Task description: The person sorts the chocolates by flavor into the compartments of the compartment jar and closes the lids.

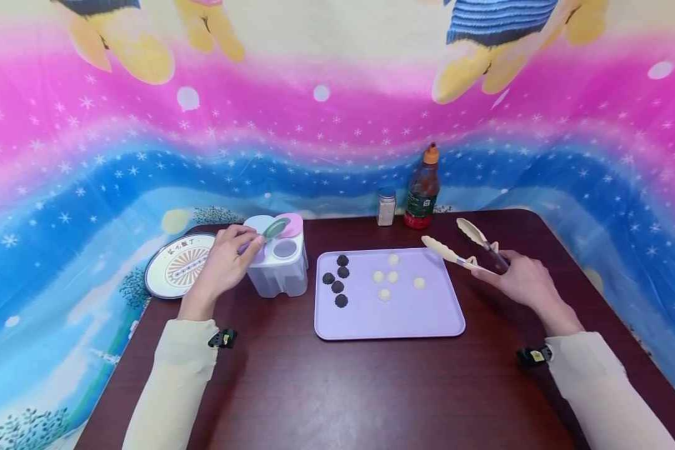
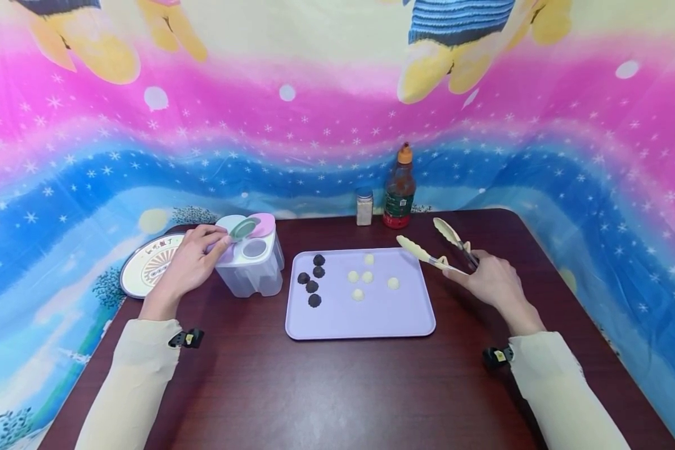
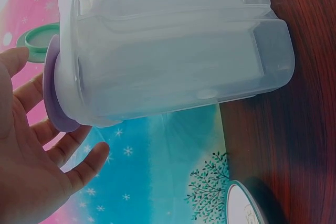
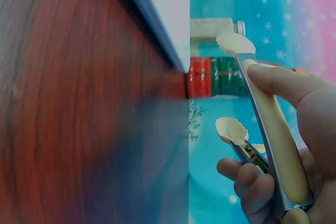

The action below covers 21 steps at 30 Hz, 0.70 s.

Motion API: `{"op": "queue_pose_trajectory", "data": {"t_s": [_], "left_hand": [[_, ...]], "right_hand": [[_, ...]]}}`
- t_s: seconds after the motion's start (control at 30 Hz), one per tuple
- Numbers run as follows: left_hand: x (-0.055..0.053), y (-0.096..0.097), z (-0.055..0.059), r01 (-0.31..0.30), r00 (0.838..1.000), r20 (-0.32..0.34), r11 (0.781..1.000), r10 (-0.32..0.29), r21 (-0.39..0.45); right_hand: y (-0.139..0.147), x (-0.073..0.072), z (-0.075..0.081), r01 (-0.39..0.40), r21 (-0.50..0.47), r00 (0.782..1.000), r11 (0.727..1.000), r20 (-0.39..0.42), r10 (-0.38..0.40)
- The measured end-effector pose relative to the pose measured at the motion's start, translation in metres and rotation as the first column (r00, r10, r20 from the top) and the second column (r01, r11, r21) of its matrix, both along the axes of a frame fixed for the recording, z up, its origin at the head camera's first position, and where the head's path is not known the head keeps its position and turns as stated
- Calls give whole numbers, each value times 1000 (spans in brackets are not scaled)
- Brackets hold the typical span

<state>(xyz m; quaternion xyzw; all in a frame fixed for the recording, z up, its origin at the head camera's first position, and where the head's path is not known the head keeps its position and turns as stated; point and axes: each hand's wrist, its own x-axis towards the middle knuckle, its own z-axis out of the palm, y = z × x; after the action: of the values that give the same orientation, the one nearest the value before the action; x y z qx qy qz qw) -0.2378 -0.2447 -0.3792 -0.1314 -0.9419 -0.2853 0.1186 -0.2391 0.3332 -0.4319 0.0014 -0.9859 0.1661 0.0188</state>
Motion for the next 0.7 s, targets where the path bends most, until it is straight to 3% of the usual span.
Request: {"op": "queue_pose_trajectory", "data": {"t_s": [0.43, 0.7], "left_hand": [[-2, -1, -1, 2, 1000, -14, 1000, -2, 0], [0, 0, 0, -6, 1000, 14, 1000, 6, 1]], "right_hand": [[-41, 10, 15, -107, -15, 994, 994, -20, 107], [-64, 14, 17, -195, -38, 980, 980, -38, 194]]}}
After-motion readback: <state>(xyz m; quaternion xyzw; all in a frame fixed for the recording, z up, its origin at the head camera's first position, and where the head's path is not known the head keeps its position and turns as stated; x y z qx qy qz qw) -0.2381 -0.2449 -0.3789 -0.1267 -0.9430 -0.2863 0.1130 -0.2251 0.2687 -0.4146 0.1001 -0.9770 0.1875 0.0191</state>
